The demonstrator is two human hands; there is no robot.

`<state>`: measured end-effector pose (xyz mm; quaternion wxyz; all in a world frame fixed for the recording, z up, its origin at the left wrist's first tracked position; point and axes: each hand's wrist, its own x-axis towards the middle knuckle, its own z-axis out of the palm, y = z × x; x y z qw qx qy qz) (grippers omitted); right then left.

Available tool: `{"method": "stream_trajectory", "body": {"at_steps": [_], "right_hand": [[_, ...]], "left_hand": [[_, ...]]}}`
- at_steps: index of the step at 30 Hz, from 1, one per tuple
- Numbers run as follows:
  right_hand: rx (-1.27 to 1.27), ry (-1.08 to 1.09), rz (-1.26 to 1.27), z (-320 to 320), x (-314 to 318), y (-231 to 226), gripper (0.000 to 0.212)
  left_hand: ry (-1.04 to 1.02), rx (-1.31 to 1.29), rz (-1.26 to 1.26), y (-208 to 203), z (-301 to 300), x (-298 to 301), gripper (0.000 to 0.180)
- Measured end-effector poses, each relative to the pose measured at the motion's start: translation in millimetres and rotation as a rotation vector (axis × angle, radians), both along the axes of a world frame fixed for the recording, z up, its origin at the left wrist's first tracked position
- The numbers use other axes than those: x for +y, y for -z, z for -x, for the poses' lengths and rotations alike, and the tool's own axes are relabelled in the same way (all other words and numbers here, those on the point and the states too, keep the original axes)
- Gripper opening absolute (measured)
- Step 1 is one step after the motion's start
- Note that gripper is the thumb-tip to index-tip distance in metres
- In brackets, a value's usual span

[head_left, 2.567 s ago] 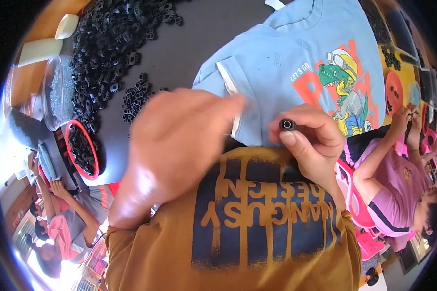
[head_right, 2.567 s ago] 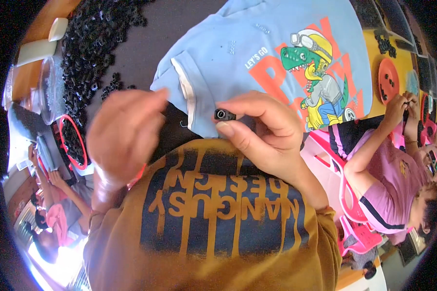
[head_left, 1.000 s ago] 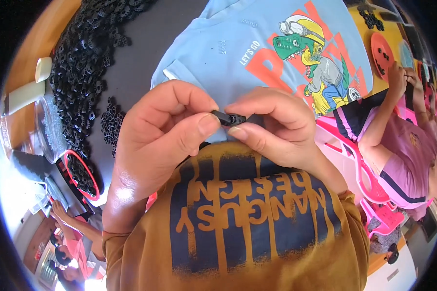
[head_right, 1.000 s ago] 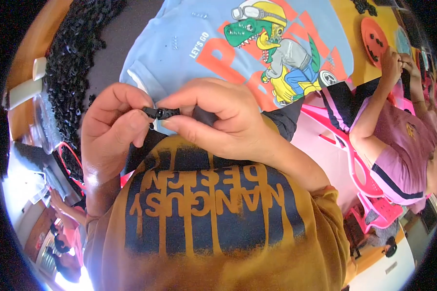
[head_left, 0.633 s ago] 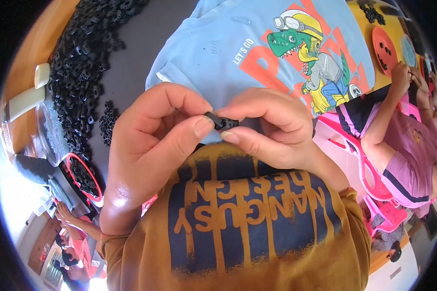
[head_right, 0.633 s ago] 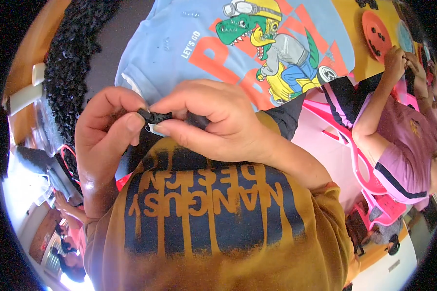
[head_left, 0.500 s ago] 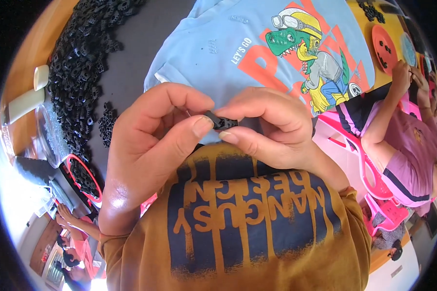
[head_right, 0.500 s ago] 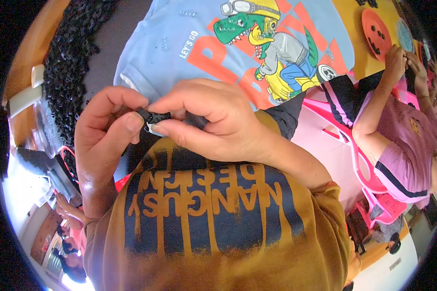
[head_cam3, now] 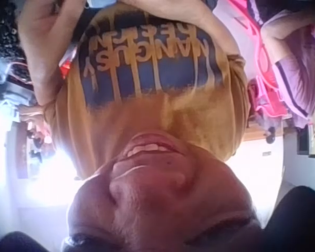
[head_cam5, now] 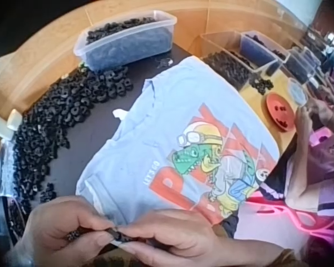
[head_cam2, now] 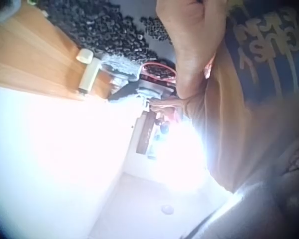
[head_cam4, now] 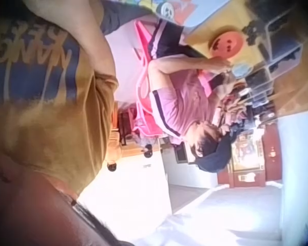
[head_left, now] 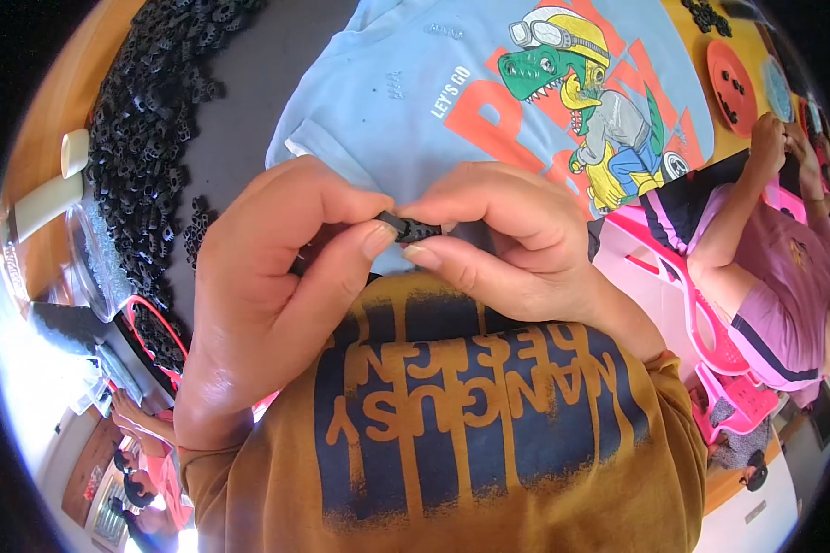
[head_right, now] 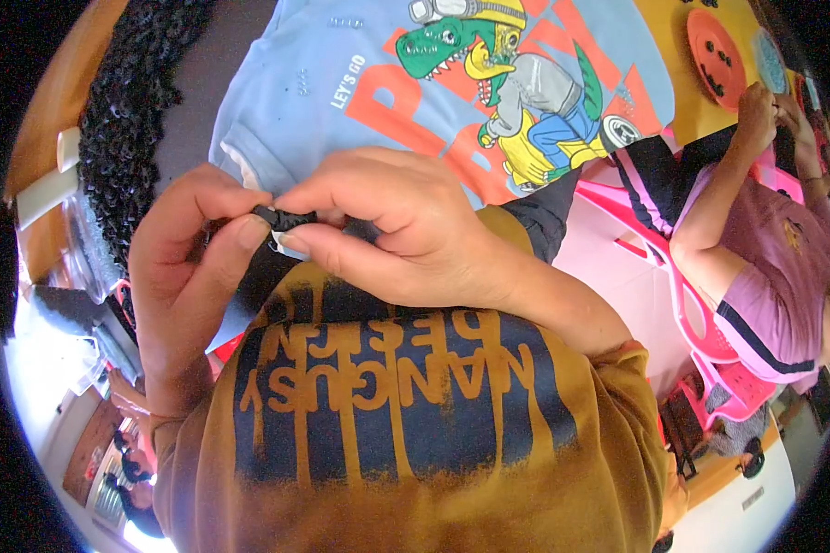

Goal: Manually assembling small black plastic cord locks by inserting metal springs into plastic housings.

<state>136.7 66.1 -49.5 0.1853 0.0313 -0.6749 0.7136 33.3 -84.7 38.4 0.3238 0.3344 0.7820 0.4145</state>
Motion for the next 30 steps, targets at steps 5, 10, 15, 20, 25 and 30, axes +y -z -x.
{"method": "stream_trajectory", "body": {"at_steps": [5, 10, 15, 20, 25, 30], "right_hand": [[-0.033, 0.007, -0.025, -0.8, 1.4, -0.2, 0.011], [-0.007, -0.072, -0.058, -0.9, 9.4, -1.0, 0.019], [-0.051, -0.001, 0.057, -1.0, 2.0, -2.9, 0.009], [-0.075, -0.001, 0.078, -0.9, -0.7, 0.3, 0.008], [-0.107, 0.035, 0.17, -2.3, -2.5, 0.5, 0.009], [-0.11, -0.015, 0.429, -1.0, -4.6, -0.2, 0.007]], "left_hand": [[0.154, 0.304, 0.046, 3.4, 0.5, 5.1, 0.007], [0.185, 0.507, -0.114, 9.8, -1.3, 5.0, 0.016], [0.231, 0.55, -0.119, 4.1, -0.7, 7.5, 0.02], [0.226, 0.59, -0.136, 13.5, -4.0, 7.7, 0.022], [0.16, 0.661, -0.216, 19.3, -8.3, 8.8, 0.028], [0.106, 0.636, -0.118, 14.3, -17.0, 12.8, 0.034]]}}
